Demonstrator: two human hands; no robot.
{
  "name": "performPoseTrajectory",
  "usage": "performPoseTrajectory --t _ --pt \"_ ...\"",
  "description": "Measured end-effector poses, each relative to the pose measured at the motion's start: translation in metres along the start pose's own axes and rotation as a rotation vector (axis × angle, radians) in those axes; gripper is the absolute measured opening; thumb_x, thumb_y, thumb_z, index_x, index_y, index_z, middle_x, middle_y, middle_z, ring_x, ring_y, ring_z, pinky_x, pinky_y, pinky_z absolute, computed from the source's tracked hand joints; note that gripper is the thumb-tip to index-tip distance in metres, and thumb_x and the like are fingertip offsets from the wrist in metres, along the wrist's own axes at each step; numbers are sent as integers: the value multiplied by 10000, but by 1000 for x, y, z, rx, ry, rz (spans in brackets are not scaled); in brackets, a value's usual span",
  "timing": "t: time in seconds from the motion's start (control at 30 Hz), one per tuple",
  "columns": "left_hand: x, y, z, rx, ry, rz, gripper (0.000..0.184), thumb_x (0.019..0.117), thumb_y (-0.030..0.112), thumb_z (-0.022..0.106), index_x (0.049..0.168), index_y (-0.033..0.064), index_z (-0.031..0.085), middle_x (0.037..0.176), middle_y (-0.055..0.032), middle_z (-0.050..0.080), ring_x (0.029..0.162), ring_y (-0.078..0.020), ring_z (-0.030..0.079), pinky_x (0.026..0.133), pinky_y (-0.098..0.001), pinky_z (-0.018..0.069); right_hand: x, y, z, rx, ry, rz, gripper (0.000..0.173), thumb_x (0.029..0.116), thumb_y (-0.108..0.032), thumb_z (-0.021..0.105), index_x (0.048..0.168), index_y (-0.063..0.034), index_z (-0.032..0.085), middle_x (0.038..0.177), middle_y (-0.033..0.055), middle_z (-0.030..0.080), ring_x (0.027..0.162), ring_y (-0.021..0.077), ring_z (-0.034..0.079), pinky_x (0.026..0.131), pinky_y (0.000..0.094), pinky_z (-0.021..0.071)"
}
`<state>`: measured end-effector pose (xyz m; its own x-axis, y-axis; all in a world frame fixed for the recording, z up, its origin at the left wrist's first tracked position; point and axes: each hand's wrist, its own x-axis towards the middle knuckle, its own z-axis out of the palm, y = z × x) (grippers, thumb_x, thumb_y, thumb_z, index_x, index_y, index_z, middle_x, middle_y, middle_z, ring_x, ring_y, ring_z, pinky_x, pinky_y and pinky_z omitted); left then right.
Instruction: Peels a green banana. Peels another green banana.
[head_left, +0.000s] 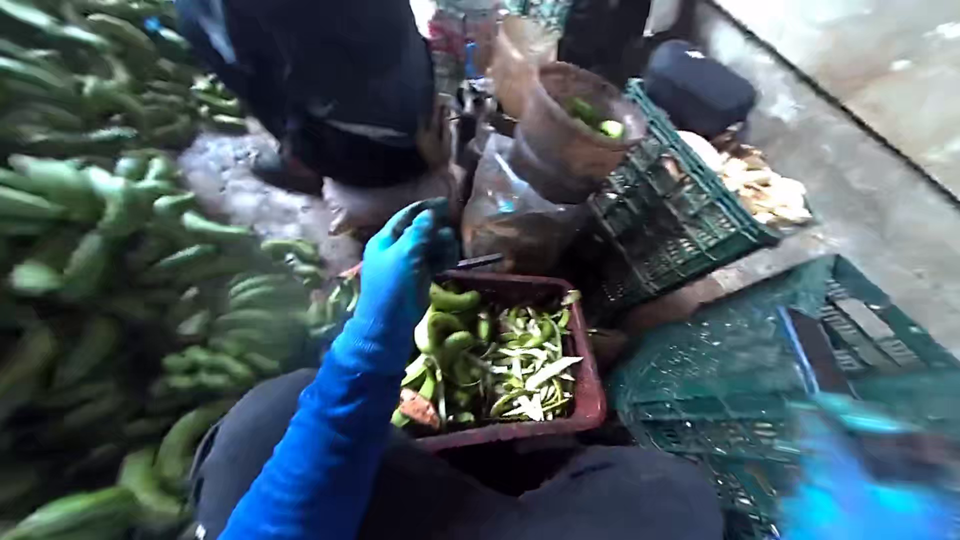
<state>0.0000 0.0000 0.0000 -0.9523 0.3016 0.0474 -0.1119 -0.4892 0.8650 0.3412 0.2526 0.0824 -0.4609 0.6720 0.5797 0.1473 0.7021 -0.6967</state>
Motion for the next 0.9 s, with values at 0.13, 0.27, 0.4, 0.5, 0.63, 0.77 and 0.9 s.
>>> performPoseTrajectory --t 0.13,0.27,0.4,0.5,0.63,0.77,0.9 --pt "12 -1 -18 -27 -5 12 336 1084 268 461 1328 89 607 925 -75 699 777 -193 693 748 -391 613 -90 33 171 163 -517 296 320 881 -138 772 1140 7 654 960 48 737 829 117 714 748 321 630" --pt "15 -4 -29 1 51 -32 320 1085 262 475 1314 94 623 914 -78 706 772 -194 702 736 -375 616 -146 9 284 -73 -817 286 451 897 -396 724 1226 -91 677 1024 55 735 920 181 713 839 449 605" --pt "17 -8 -33 155 -24 -97 352 1072 298 498 1334 91 610 960 -80 704 796 -178 697 739 -351 607 -159 2 342 -302 -935 302 475 928 -397 678 1325 -138 645 1189 84 718 1075 248 701 919 509 571" --pt "18 -14 -37 438 -123 -102 382 1047 349 535 1341 121 619 1060 -82 709 873 -173 709 790 -370 609 -152 31 341 42 -834 474 417 858 -250 770 1204 -51 650 986 93 716 896 202 698 823 449 593" --pt "12 -21 -33 875 -189 -78 501 1014 505 512 1389 189 614 1324 -104 623 1213 -238 601 1014 -526 490 -121 57 302 343 -841 635 369 830 -194 802 1116 -19 649 879 88 677 717 172 651 633 368 574" --pt "6 -46 -24 1048 -205 -90 547 1013 575 463 1398 213 601 1385 -158 572 1255 -334 572 997 -613 475 -83 59 273 340 -983 628 381 862 -167 798 1175 -17 640 978 102 711 814 185 694 722 367 609" --pt "-6 -69 -18 1034 -245 -109 566 1000 613 471 1379 218 616 1355 -161 606 1203 -363 604 945 -648 493 -98 65 289 581 -953 675 311 890 -121 772 1149 -2 647 939 114 703 741 180 660 654 343 584"
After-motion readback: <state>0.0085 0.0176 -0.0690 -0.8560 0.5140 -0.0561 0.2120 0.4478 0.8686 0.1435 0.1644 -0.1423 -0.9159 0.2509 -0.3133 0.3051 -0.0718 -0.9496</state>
